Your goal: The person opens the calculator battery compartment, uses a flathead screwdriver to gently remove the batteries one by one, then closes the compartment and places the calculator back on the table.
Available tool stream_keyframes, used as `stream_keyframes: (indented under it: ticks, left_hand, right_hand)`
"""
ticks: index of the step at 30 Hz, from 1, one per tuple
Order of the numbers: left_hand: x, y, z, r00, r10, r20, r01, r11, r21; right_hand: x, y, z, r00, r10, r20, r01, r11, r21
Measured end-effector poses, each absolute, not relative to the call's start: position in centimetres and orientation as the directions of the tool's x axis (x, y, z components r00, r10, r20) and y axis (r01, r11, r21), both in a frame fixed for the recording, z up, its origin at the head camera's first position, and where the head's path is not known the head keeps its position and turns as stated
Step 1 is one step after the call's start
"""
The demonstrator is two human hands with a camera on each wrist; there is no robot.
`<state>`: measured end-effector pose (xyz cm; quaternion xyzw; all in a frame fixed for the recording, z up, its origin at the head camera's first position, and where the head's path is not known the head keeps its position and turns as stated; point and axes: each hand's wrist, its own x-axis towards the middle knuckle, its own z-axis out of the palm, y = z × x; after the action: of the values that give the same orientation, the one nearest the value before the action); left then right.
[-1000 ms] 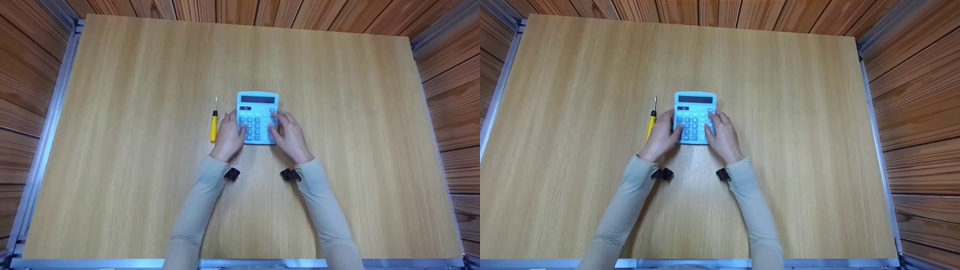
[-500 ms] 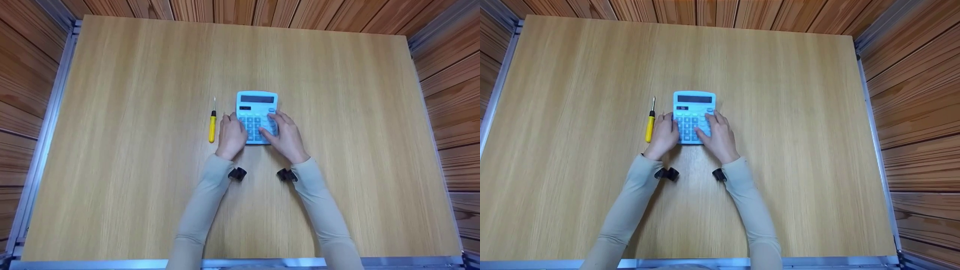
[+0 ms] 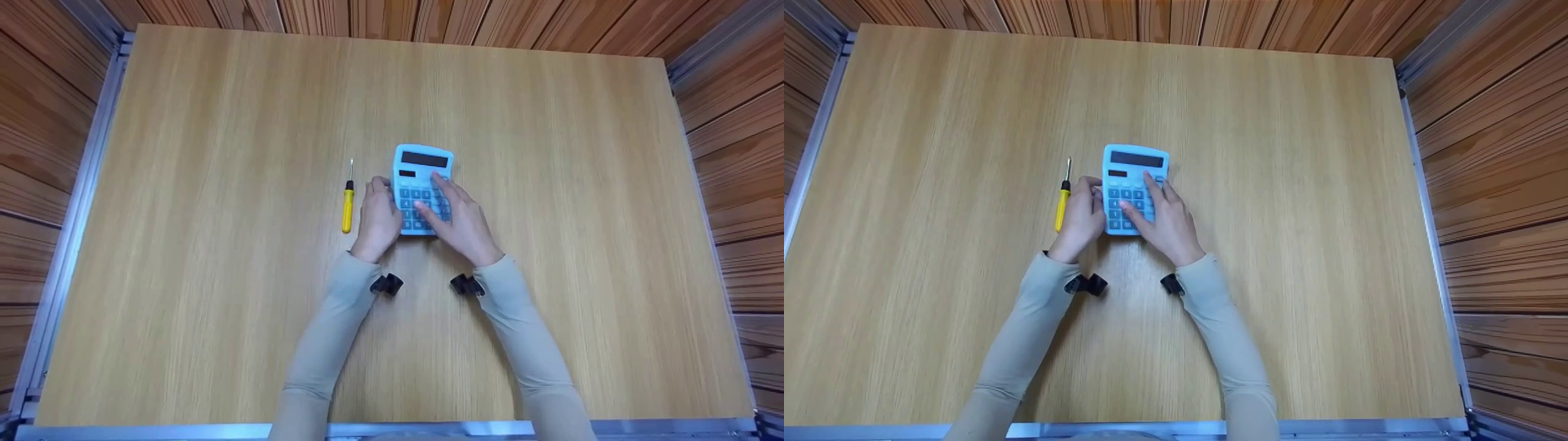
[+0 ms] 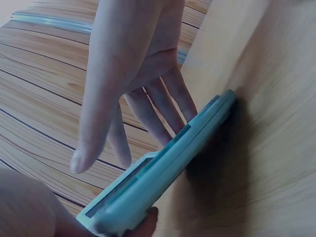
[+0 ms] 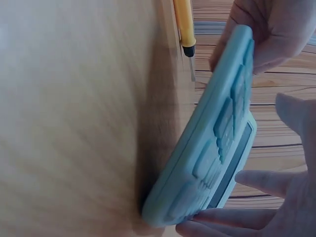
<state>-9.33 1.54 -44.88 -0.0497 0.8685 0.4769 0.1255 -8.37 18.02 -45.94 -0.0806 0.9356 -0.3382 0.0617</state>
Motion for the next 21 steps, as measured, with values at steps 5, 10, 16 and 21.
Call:
stream_keyframes:
  ticks: [5,10,16,21]
  left_hand:
    - [-9.3,1.4,-44.4,-0.982,0.033,-0.184,-0.143,0.499,0.855]
    - [-9.1,1.5,-44.3,-0.991,0.050,-0.122,-0.087,0.446,0.891]
    - [-8.9,1.6,-44.6,-0.989,0.097,-0.113,-0.059,0.445,0.894]
    - [-8.9,1.6,-44.9,-0.982,0.145,-0.123,-0.046,0.449,0.893]
  right_hand:
    - [-8.4,17.6,-45.5,-0.970,-0.205,-0.131,-0.073,0.760,-0.646]
    - [-8.5,17.2,-44.9,-0.947,-0.219,-0.235,-0.013,0.758,-0.652]
    - [-8.7,17.0,-44.3,-0.922,-0.233,-0.308,0.031,0.750,-0.660]
    - [-8.9,16.9,-44.0,-0.931,-0.236,-0.279,0.025,0.722,-0.692]
